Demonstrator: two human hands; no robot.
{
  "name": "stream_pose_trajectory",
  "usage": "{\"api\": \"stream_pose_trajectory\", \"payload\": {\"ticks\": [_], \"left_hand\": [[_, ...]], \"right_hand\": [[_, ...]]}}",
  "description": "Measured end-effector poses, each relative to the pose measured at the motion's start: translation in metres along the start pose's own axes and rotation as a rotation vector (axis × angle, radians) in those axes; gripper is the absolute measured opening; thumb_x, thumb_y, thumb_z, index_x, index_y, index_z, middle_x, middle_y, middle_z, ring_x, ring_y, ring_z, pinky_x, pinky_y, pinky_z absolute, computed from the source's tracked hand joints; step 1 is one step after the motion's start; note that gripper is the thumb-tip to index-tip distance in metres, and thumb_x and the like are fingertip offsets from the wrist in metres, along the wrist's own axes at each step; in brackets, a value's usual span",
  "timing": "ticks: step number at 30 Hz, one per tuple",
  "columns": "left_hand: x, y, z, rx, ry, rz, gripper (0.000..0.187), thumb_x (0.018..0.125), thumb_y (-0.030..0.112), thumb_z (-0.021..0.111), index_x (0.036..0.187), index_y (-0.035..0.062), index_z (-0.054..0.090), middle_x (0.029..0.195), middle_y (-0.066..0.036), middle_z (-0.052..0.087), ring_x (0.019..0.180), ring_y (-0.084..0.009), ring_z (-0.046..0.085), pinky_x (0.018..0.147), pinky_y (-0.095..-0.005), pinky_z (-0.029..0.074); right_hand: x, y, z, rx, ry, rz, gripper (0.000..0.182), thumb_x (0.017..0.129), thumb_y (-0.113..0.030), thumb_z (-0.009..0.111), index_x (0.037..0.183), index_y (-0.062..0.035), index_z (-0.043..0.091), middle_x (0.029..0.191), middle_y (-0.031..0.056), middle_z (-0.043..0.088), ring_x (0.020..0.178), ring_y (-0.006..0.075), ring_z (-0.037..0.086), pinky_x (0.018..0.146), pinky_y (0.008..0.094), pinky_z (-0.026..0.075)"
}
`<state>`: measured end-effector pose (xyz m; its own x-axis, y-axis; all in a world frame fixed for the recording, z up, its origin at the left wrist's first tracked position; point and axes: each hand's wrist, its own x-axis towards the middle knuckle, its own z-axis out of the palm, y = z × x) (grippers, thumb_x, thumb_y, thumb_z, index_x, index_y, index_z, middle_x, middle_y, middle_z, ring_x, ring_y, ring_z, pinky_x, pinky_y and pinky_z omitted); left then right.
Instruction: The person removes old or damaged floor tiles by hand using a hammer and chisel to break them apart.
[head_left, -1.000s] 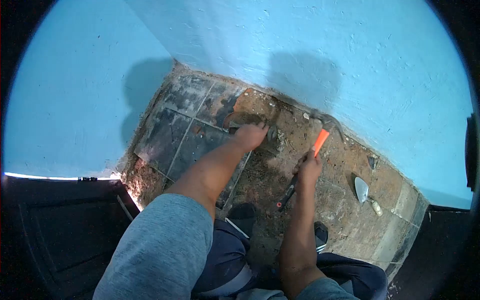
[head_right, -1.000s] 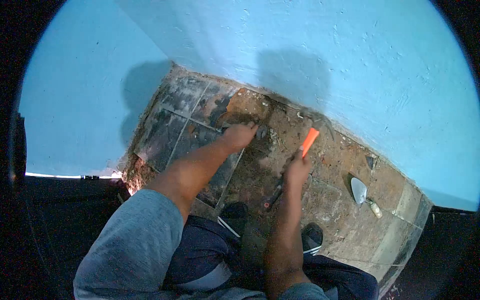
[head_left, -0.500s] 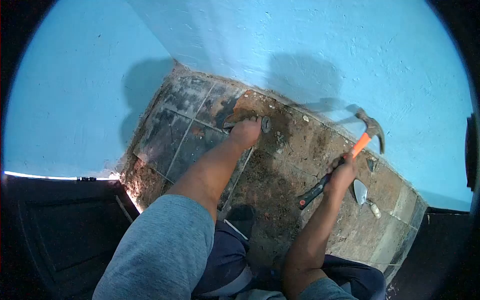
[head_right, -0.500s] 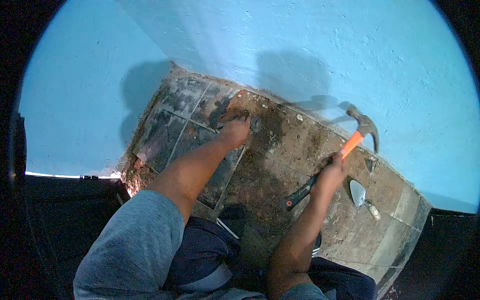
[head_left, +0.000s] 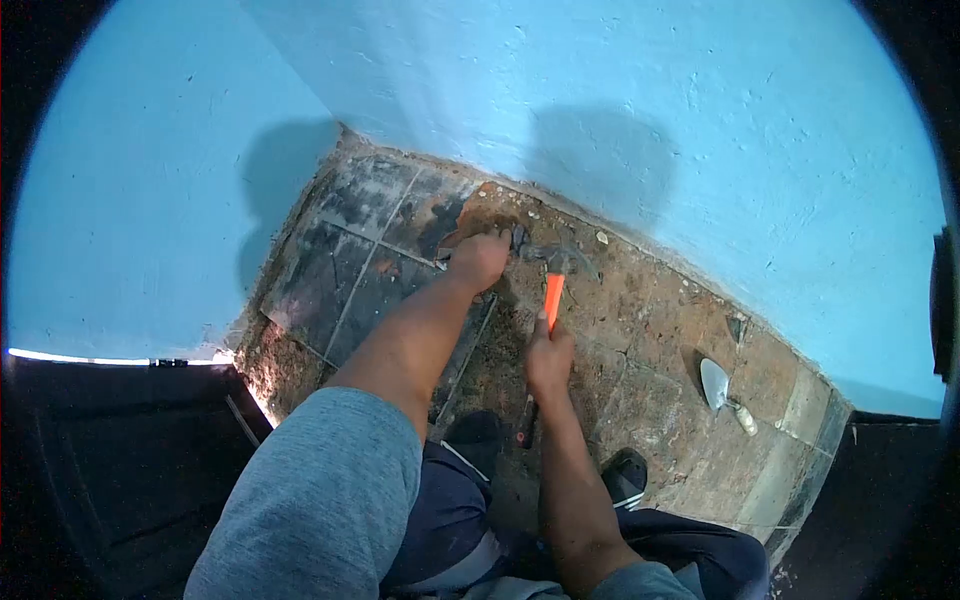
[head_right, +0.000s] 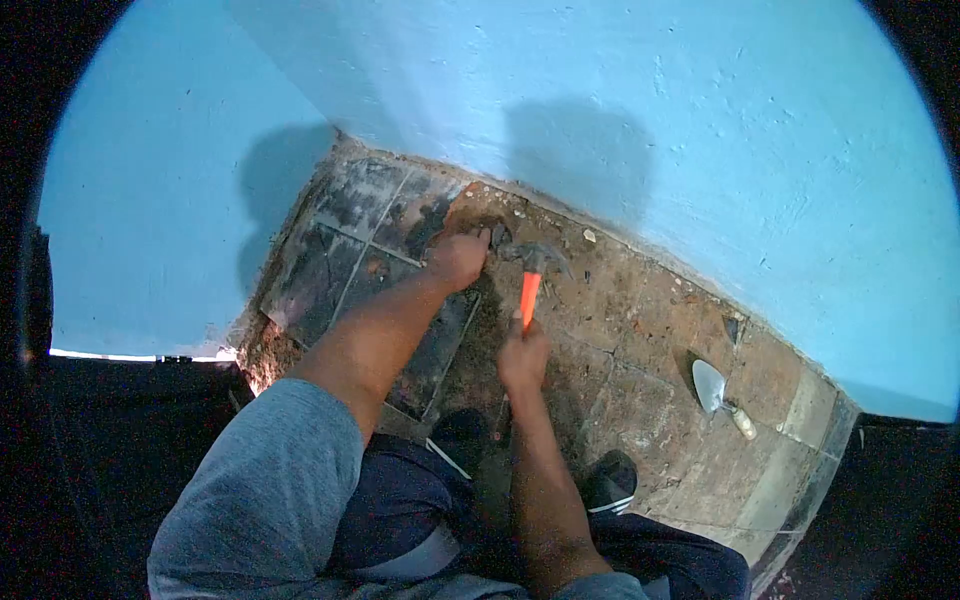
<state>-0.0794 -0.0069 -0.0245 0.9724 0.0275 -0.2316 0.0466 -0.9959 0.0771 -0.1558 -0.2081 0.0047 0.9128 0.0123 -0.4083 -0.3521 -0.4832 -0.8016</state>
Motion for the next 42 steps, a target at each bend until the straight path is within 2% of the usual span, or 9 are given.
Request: {"api": "stream_pose_trajectory", "payload": {"ticks": [3, 6, 12, 21, 27, 30, 36, 39, 42], "left_hand": [[-0.001, 0.004, -0.004, 0.032, -0.021, -0.02, 0.024, 0.092, 0.014, 0.055, 0.111, 0.0006, 0.055, 0.109, -0.02, 0.065, 0.099, -0.034, 0.067, 0.075, -0.0417, 0.059], [-0.013, 0.017, -0.025, -0.047, -0.113, -0.013, 0.051, 0.092, 0.006, 0.054, 0.14, -0.0062, 0.04, 0.127, -0.023, 0.057, 0.113, -0.0371, 0.061, 0.088, -0.0451, 0.057], [-0.015, 0.022, -0.004, 0.173, -0.221, 0.136, 0.065, 0.093, 0.006, 0.056, 0.15, -0.0044, 0.028, 0.136, -0.024, 0.052, 0.113, -0.0345, 0.061, 0.088, -0.0454, 0.057], [-0.023, 0.035, -0.016, 0.08, -0.128, 0.419, 0.059, 0.097, 0.019, 0.055, 0.144, -0.0088, 0.033, 0.109, -0.025, 0.067, 0.092, -0.0377, 0.067, 0.076, -0.0466, 0.057], [-0.009, 0.07, -0.023, -0.237, 0.069, 0.216, 0.041, 0.101, 0.024, 0.05, 0.123, -0.0096, 0.044, 0.098, -0.028, 0.067, 0.085, -0.0402, 0.068, 0.073, -0.05, 0.055], [-0.007, 0.067, -0.075, -0.159, -0.289, 0.117, 0.047, 0.103, 0.025, 0.046, 0.132, -0.0112, 0.039, 0.114, -0.031, 0.061, 0.102, -0.0407, 0.065, 0.084, -0.0493, 0.054], [-0.013, 0.022, 0.005, -0.101, 0.024, 0.072, 0.06, 0.096, 0.023, 0.051, 0.146, -0.005, 0.032, 0.129, -0.025, 0.055, 0.12, -0.0374, 0.055, 0.101, -0.0503, 0.045], [-0.017, 0.023, -0.018, -0.185, -0.339, 0.035, 0.066, 0.103, 0.024, 0.045, 0.155, -0.0028, 0.015, 0.153, -0.028, 0.031, 0.144, -0.0426, 0.027, 0.121, -0.054, 0.025], [-0.023, 0.03, -0.034, -0.116, -0.38, 0.055, 0.063, 0.103, 0.021, 0.045, 0.155, -0.0002, 0.016, 0.155, -0.023, 0.03, 0.145, -0.0405, 0.027, 0.121, -0.0539, 0.026]], "right_hand": [[0.005, 0.01, 0.001, 0.223, -0.074, 0.155, 0.047, 0.102, -0.04, 0.052, 0.092, 0.0049, 0.061, 0.067, 0.013, 0.055, 0.063, 0.0268, 0.056, 0.064, 0.0458, 0.044], [0.013, 0.014, -0.003, 0.299, -0.055, 0.18, 0.045, 0.103, -0.04, 0.051, 0.09, 0.0025, 0.061, 0.064, 0.0091, 0.053, 0.058, 0.0215, 0.051, 0.058, 0.0397, 0.041], [0.024, -0.001, -0.024, 0.515, -0.056, 0.132, 0.038, 0.104, -0.041, 0.049, 0.084, -0.0087, 0.051, 0.062, -0.0014, 0.045, 0.047, 0.0117, 0.041, 0.042, 0.03, 0.034], [0.039, 0.008, -0.05, 0.585, 0.001, 0.165, 0.036, 0.104, -0.04, 0.047, 0.086, -0.0098, 0.05, 0.059, -0.0006, 0.045, 0.045, 0.0124, 0.042, 0.043, 0.0299, 0.035], [0.041, -0.004, -0.064, 0.593, 0.052, 0.189, 0.037, 0.104, -0.041, 0.048, 0.083, -0.011, 0.046, 0.058, 0.0004, 0.045, 0.044, 0.0141, 0.042, 0.042, 0.0311, 0.035], [0.036, -0.012, -0.067, 0.604, 0.047, 0.228, 0.036, 0.104, -0.042, 0.048, 0.083, -0.0116, 0.046, 0.058, 0.0007, 0.045, 0.044, 0.0148, 0.043, 0.042, 0.0317, 0.035], [0.037, 0.003, -0.061, 0.602, 0.037, 0.241, 0.036, 0.103, -0.041, 0.049, 0.084, -0.0107, 0.048, 0.057, 0.0015, 0.046, 0.043, 0.0154, 0.044, 0.041, 0.0323, 0.036], [0.038, 0.007, -0.057, 0.642, 0.032, 0.249, 0.037, 0.104, -0.04, 0.05, 0.083, -0.0085, 0.05, 0.058, 0.0016, 0.046, 0.042, 0.0155, 0.045, 0.041, 0.0327, 0.037], [0.04, 0.008, -0.054, 0.638, 0.027, 0.249, 0.036, 0.104, -0.039, 0.051, 0.083, -0.0089, 0.051, 0.059, 0.0005, 0.046, 0.044, 0.014, 0.045, 0.042, 0.0316, 0.037]]}}
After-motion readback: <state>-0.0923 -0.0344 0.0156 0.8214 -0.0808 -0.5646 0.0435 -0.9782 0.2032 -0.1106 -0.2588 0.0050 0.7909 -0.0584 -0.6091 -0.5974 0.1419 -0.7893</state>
